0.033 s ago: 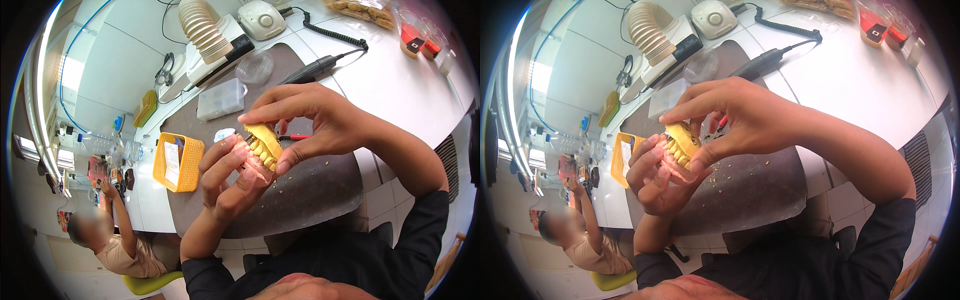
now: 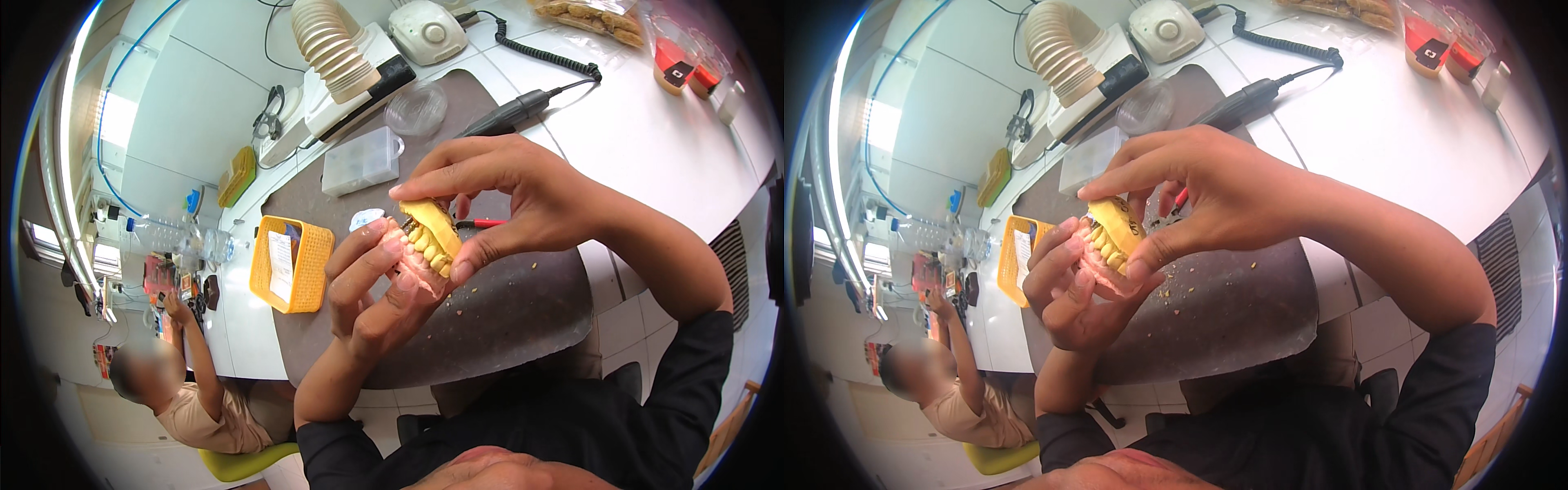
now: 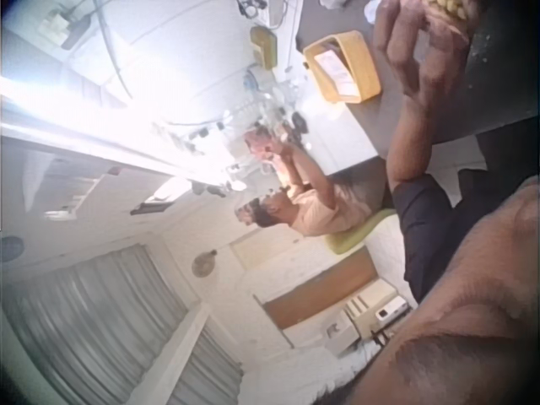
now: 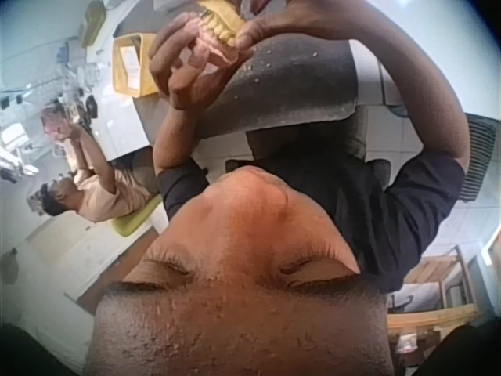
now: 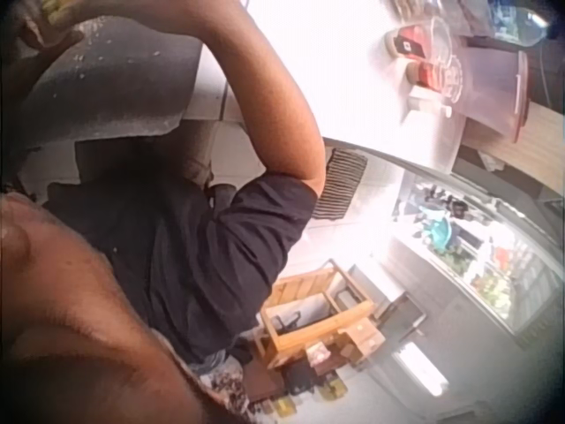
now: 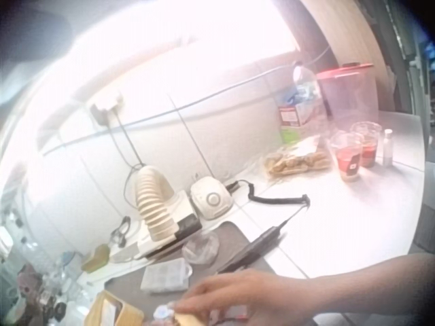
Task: The person uses pliers to trim excess material from a pink dental mold and then a yellow dental mold. They hold the molds in one hand and use the pliers in the other to carefully remove small pieces of material. Finally, they fit the two molds together to check the alignment.
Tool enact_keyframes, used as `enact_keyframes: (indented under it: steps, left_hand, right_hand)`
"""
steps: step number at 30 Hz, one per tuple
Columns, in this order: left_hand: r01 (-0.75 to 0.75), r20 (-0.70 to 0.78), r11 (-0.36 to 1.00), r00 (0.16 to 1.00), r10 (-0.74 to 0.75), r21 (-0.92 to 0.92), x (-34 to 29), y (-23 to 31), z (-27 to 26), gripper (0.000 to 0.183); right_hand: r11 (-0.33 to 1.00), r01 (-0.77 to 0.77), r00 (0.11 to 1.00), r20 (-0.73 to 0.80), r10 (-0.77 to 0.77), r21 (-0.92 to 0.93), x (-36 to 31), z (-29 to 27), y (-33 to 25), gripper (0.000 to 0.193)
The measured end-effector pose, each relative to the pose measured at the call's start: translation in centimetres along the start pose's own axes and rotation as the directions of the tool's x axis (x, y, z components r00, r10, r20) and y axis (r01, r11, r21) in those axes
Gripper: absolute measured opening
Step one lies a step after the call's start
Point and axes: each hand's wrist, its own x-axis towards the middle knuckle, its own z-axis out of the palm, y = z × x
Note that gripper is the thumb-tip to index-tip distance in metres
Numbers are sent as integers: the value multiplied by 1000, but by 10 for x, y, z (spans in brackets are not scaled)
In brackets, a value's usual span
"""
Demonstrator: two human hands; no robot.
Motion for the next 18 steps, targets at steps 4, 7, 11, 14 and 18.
enact_keyframes:
  steps: [4,7,11,14,18]
  left_hand:
    - [-52,-23,997,998,54,55,-3,-2,1,72]
    - [-107,-97,994,989,110,31,-5,-4,4,57]
    - [-145,-117,989,982,147,27,-8,-4,5,53]
    - [-203,-93,976,973,211,81,-8,-4,3,48]
    - [-270,-15,956,962,274,115,-11,-7,-6,43]
  right_hand:
    - [998,67,998,-13,-67,-20,1,1,4,73]
    - [998,67,998,1,-67,10,2,2,0,73]
    - [996,68,998,14,-69,53,1,1,-1,74]
    - [991,116,993,15,-117,61,3,1,-1,73]
    - [984,160,986,37,-164,82,4,-1,-3,73]
